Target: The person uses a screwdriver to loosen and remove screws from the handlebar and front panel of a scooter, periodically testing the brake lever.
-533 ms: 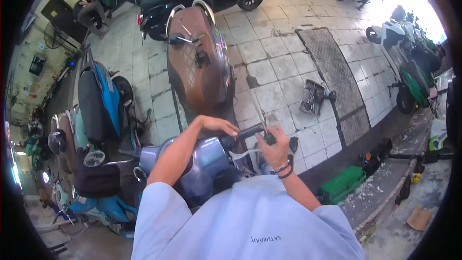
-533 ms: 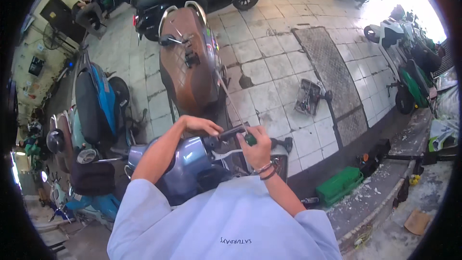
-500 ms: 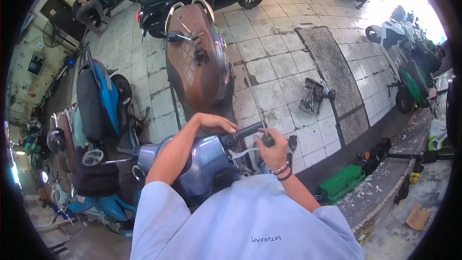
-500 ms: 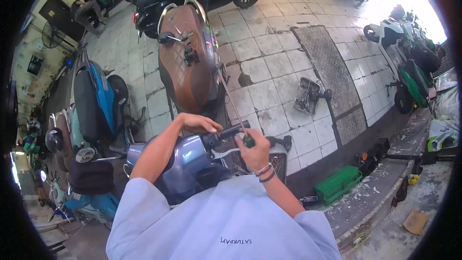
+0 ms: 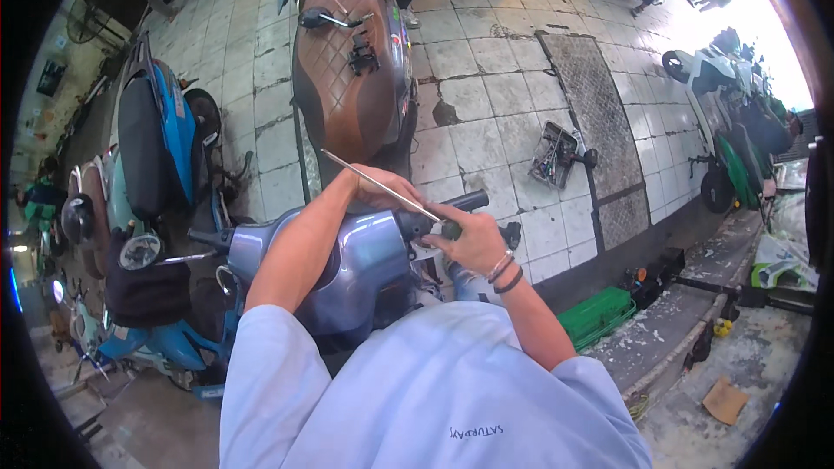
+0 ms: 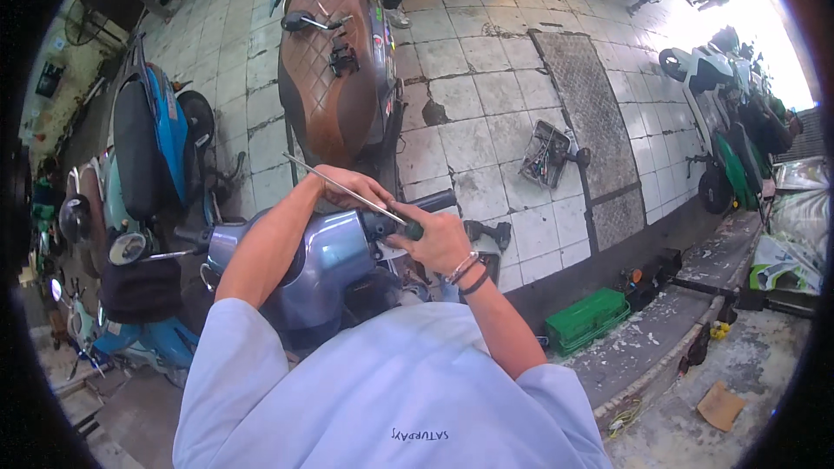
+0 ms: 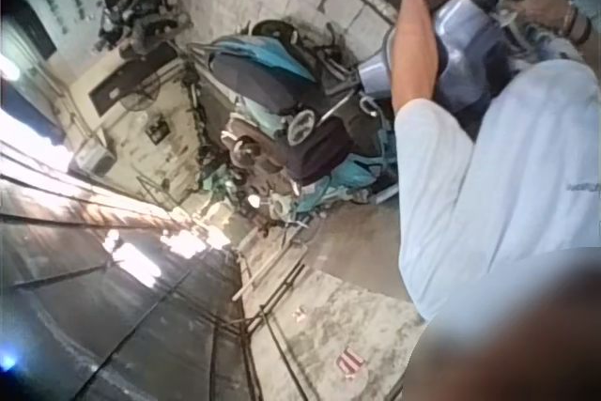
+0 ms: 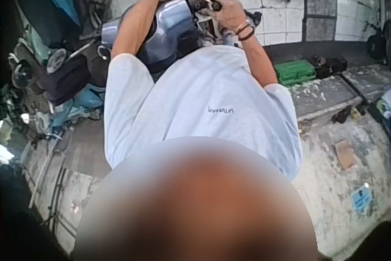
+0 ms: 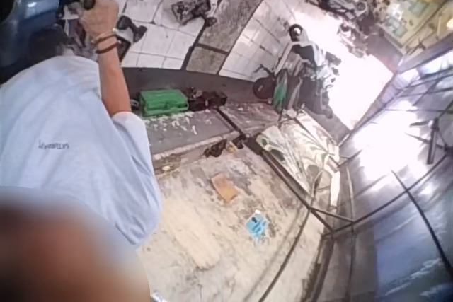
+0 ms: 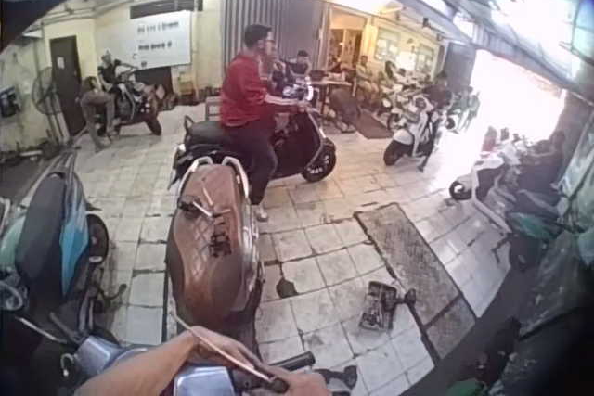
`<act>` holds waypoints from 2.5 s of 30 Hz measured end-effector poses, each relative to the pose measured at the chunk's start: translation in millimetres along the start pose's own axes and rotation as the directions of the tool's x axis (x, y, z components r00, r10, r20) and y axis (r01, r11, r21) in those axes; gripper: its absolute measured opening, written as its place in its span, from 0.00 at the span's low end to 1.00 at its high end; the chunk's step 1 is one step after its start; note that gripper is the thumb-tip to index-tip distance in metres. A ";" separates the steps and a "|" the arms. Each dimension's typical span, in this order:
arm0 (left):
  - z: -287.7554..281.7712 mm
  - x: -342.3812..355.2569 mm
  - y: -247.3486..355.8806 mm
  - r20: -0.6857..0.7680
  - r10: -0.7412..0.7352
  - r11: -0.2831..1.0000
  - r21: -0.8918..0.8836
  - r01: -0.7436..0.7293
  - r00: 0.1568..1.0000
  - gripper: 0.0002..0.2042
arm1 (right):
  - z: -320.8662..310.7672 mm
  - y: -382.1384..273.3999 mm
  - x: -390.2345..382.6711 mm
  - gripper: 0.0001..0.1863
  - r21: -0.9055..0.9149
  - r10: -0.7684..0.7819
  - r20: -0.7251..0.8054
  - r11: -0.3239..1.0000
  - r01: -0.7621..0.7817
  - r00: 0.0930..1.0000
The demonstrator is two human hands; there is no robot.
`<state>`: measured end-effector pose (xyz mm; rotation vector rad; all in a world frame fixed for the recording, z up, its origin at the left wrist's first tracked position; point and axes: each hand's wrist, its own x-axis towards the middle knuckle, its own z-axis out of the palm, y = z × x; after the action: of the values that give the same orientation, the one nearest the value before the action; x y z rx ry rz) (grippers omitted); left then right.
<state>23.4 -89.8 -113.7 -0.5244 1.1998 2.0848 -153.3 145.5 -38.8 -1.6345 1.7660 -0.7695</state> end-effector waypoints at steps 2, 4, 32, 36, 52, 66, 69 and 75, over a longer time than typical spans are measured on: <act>6.6 0.6 -0.3 0.026 0.031 0.998 -0.051 -0.030 0.999 0.22 | 2.4 4.7 3.3 0.35 -0.014 -0.029 0.021 0.999 0.030 0.999; 15.3 -3.9 6.8 0.068 0.075 0.988 -0.139 -0.065 0.995 0.23 | 4.2 1.0 8.9 0.36 -0.148 -0.064 0.060 0.986 0.072 0.996; 9.1 -18.8 10.9 -0.017 0.012 0.994 -0.105 -0.013 1.000 0.30 | 0.6 -25.1 11.6 0.39 -0.246 0.041 0.010 0.969 -0.038 0.999; 8.3 -15.0 13.1 -0.129 -0.003 0.980 0.197 0.029 0.992 0.32 | -10.3 -13.9 21.9 0.38 -0.019 0.065 0.103 0.998 -0.063 0.993; 18.0 -13.4 24.3 0.032 -0.009 0.998 0.057 0.007 0.999 0.35 | 0.8 25.1 -9.0 0.23 0.362 0.087 -0.274 0.932 0.018 0.958; 47.0 -3.3 37.1 -0.092 -0.080 0.855 0.506 0.116 0.993 0.41 | -4.0 2.6 -38.1 0.23 0.405 0.266 -0.227 0.900 -0.157 0.937; 46.2 -7.7 38.4 -0.169 -0.016 0.810 0.576 0.112 0.985 0.40 | -7.5 2.2 -79.3 0.22 0.392 0.192 -0.144 0.912 -0.122 0.971; 48.1 -11.7 62.9 -0.115 -0.118 0.800 0.578 0.163 0.986 0.49 | 8.4 14.7 -136.4 0.22 0.418 0.296 -0.110 0.880 -0.226 0.949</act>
<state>-14.2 -74.5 -44.7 -0.3791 1.7006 1.4623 -148.8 282.4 -49.2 -1.0588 1.7538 -1.0830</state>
